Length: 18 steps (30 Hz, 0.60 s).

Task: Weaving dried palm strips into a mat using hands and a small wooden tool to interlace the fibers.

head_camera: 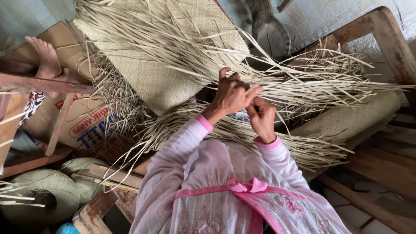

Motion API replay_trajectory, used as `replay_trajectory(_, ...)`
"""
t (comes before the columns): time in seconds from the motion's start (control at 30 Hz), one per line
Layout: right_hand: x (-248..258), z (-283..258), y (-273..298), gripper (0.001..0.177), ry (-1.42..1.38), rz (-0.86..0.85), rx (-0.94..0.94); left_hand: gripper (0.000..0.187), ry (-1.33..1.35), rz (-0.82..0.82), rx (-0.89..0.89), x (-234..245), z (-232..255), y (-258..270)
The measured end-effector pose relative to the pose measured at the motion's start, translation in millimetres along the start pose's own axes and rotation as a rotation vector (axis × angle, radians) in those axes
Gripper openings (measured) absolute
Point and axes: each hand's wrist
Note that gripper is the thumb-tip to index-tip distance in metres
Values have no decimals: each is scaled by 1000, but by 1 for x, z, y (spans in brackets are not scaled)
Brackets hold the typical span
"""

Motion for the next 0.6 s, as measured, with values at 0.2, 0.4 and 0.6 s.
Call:
replay_trajectory(0.2,-1,-33,-4,17,-23,31,-17,49,-19,109,-3,0,-30,-11)
replay_trajectory(0.4,12,-64,10,9,-38,-18,15,31,-291,282,170,-7,-105,-9)
replay_trajectory(0.6,41,-61,36,13,-118,8,-18,47,-625,424,486,27,-207,24)
Point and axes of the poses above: each hand's wrist, its own y-axis away from the middle knuckle, its own x-axis out of the back of the hand, z = x × y, and after that the axes turned 3 degrees about -x, right-handed
